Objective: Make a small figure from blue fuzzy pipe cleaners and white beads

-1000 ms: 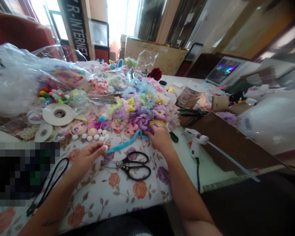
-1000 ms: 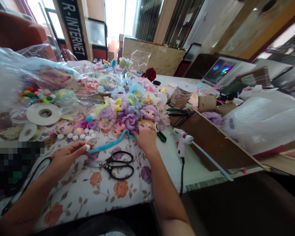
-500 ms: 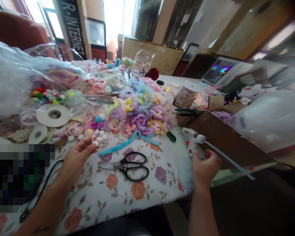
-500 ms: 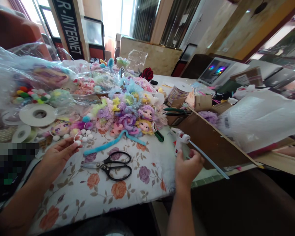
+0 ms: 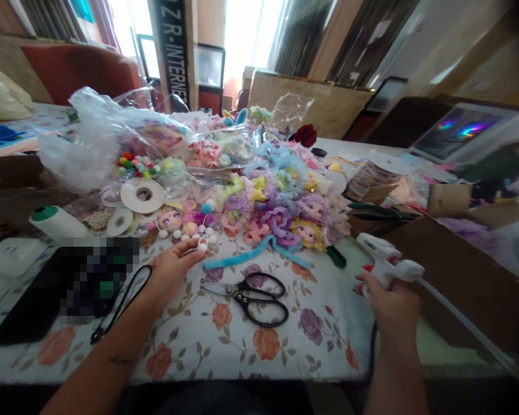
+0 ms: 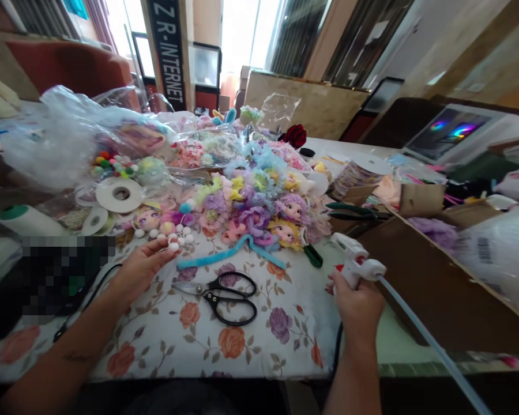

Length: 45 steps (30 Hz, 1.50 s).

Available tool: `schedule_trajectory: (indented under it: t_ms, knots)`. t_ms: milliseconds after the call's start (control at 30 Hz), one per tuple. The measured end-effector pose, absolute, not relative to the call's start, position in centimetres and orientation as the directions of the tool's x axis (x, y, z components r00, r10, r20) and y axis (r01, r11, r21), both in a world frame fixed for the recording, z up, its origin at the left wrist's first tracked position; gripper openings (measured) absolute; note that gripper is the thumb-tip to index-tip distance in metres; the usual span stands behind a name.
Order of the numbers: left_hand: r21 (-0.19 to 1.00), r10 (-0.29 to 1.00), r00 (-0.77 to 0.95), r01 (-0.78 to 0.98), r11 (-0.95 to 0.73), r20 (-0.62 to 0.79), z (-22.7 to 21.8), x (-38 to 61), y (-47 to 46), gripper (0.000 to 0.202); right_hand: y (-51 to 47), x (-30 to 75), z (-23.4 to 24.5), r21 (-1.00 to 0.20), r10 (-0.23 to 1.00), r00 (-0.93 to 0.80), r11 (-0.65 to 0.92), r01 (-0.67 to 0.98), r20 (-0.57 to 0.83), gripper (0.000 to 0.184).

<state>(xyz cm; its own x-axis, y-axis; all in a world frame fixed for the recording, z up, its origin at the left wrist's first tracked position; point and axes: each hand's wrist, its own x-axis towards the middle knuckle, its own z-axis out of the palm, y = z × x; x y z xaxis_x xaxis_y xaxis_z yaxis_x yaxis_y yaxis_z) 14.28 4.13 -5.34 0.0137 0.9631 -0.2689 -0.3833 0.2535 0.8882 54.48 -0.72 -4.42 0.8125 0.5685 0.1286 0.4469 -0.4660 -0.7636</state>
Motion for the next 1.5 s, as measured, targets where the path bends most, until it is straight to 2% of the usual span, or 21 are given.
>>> schedule_trajectory:
  t_ms: [33,100,167,267,367,433,533,767,900,1000,1167,1333,1500]
  knots:
    - [0.887,0.966,0.019,-0.391,0.245,-0.259,-5.4,14.3,4.1,0.034,-0.8,52.6,-4.1,-0.868,0.616,0.780,-0.323,0.376,0.109,0.022]
    - [0.877,0.971,0.012,-0.427,0.222,-0.240,-5.4,14.3,4.2,0.034,-1.1,48.5,-3.6,-0.976,0.746,0.663,-0.093,0.199,0.064,0.024]
    - [0.862,0.972,-0.006,-0.463,0.207,-0.236,-5.4,14.3,4.2,0.033,-1.3,44.4,-3.0,-1.000,0.878,0.479,-0.017,0.000,-0.015,0.025]
    - [0.848,0.970,-0.036,-0.493,0.192,-0.241,-5.3,14.3,4.3,0.029,-1.6,39.3,-2.6,-0.982,0.971,0.215,-0.065,-0.177,-0.103,0.029]
    - [0.811,0.963,-0.065,-0.556,0.183,-0.261,-5.2,14.1,4.6,0.026,-2.1,36.2,-2.7,-0.944,0.981,0.016,-0.182,-0.276,-0.193,0.031]
    - [0.777,0.955,-0.072,-0.601,0.188,-0.287,-5.1,14.1,4.8,0.023,-2.4,35.2,-3.1,-0.924,0.968,-0.051,-0.251,-0.289,-0.246,0.031]
    - [0.747,0.948,-0.049,-0.629,0.214,-0.313,-4.8,14.0,4.8,0.020,-2.7,34.8,-4.0,-0.920,0.957,-0.091,-0.288,-0.265,-0.274,0.032]
    - [0.741,0.944,0.031,-0.611,0.277,-0.328,-4.4,14.4,4.1,0.026,-2.9,35.2,-5.8,-0.928,0.935,-0.134,-0.346,-0.136,-0.329,0.034]
    - [0.679,0.926,0.054,-0.665,0.312,-0.373,-4.5,14.7,4.1,0.020,-3.0,35.1,-5.6,-0.949,0.946,-0.144,-0.304,-0.081,-0.291,0.033]
    - [0.656,0.921,0.001,-0.701,0.279,-0.390,-4.7,14.4,4.4,0.017,-3.1,35.0,-5.2,-0.952,0.951,-0.117,-0.295,-0.080,-0.285,0.032]
    - [0.657,0.912,-0.184,-0.745,0.114,-0.367,-4.0,13.0,5.0,0.009,-2.9,35.1,-4.9,-0.947,0.954,-0.092,-0.295,-0.125,-0.285,0.033]
    - [0.753,0.901,-0.290,-0.655,0.059,-0.323,-4.2,12.6,5.3,0.016,-2.7,35.2,-4.5,-0.931,0.969,-0.071,-0.249,-0.268,-0.238,0.027]
    - [0.908,0.958,-0.192,-0.400,0.123,-0.214,-5.7,13.5,5.1,0.030,-2.8,34.9,-4.0,-0.919,0.965,-0.041,-0.260,-0.296,-0.260,0.026]
